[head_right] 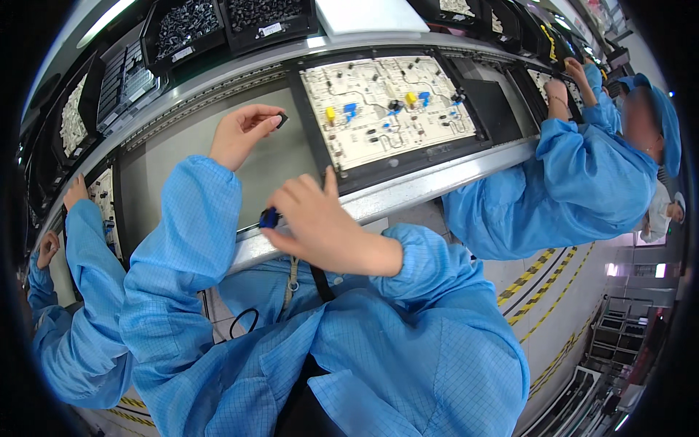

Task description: Manually picking and placing electronic components onto printed circuit boards on an industrial assembly line.

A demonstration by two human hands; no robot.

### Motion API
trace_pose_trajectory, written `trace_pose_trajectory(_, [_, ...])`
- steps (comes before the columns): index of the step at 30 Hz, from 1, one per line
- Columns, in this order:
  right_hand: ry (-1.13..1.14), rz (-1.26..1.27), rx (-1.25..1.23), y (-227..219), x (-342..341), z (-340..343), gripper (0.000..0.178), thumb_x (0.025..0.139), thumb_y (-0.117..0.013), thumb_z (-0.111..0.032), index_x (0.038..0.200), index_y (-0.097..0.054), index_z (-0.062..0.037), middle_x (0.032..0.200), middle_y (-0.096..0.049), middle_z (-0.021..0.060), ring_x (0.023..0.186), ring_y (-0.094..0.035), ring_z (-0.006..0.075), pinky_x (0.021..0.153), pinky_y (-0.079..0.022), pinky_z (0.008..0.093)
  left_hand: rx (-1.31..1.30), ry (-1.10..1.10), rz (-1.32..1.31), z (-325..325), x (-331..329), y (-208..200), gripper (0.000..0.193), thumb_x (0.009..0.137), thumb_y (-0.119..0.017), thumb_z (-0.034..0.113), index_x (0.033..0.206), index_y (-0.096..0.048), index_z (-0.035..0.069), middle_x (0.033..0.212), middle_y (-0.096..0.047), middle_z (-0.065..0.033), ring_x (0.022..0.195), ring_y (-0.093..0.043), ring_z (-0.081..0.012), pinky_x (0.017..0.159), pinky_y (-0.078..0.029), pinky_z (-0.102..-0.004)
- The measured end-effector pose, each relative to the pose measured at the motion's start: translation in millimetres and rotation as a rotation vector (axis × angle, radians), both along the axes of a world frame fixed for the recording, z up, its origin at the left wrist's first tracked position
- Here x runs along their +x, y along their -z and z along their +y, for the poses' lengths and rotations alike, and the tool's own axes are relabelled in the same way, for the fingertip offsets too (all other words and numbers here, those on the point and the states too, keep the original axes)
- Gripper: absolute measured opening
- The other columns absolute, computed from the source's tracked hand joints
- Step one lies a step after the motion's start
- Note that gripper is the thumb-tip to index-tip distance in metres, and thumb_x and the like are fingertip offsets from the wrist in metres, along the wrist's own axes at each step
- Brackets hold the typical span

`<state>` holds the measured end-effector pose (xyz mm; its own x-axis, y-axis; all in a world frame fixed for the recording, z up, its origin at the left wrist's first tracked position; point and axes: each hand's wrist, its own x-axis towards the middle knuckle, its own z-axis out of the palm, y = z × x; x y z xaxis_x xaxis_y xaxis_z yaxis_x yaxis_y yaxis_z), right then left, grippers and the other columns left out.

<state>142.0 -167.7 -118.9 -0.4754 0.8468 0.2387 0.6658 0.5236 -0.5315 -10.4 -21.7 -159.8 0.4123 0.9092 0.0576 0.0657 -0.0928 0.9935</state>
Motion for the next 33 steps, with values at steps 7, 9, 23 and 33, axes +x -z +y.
trace_pose_trajectory(7, [-0.312, 0.096, -0.09, -11.5, -22.2, 8.1, 0.034, 0.079, -0.066, -0.026, 0.101, -0.049, -0.0072, 0.098, -0.047, 0.0097, 0.099, -0.047, 0.0272, 0.094, -0.028, 0.0666, 0.384, -0.093, 0.367, -10.7, 6.1, -43.8, 0.017, 0.081, -0.067, 0.018, 0.096, -0.071, 0.011, 0.085, -0.067, -0.0034, 0.074, -0.058, -0.0105, 0.061, -0.041, -0.0257])
trace_pose_trajectory(9, [-0.339, 0.134, -0.055, -22.9, -10.8, 16.6, 0.034, 0.079, -0.066, -0.027, 0.1, -0.05, -0.0066, 0.097, -0.05, 0.01, 0.094, -0.052, 0.028, 0.091, -0.038, 0.0561, 0.418, -0.143, 0.379, -5.7, 2.9, -47.8, 0.018, 0.081, -0.067, 0.017, 0.098, -0.07, 0.011, 0.085, -0.067, -0.0031, 0.074, -0.058, -0.0112, 0.063, -0.042, -0.0256])
trace_pose_trajectory(23, [0.081, 0.002, 0.08, -44.0, 88.7, 200.5, 0.027, 0.084, -0.066, -0.024, 0.093, -0.058, 0.0, 0.075, -0.06, 0.0049, 0.069, -0.057, 0.0123, 0.066, -0.048, 0.0264, 0.655, -0.037, 0.593, 21.2, 16.5, -46.8, 0.014, 0.081, -0.062, 0.011, 0.091, -0.068, 0.004, 0.088, -0.065, -0.0129, 0.086, -0.06, -0.0307, 0.08, -0.047, -0.0377])
trace_pose_trajectory(33, [0.107, 0.069, 0.082, -38.4, 104.8, 217.0, 0.03, 0.074, -0.071, -0.023, 0.083, -0.059, 0.003, 0.07, -0.063, 0.0159, 0.064, -0.062, 0.0257, 0.058, -0.049, 0.0325, 0.678, 0.194, 0.501, -7.2, 80.4, -57.0, 0.013, 0.08, -0.062, 0.014, 0.084, -0.067, 0.002, 0.082, -0.065, -0.0108, 0.084, -0.06, -0.0277, 0.078, -0.047, -0.0392])
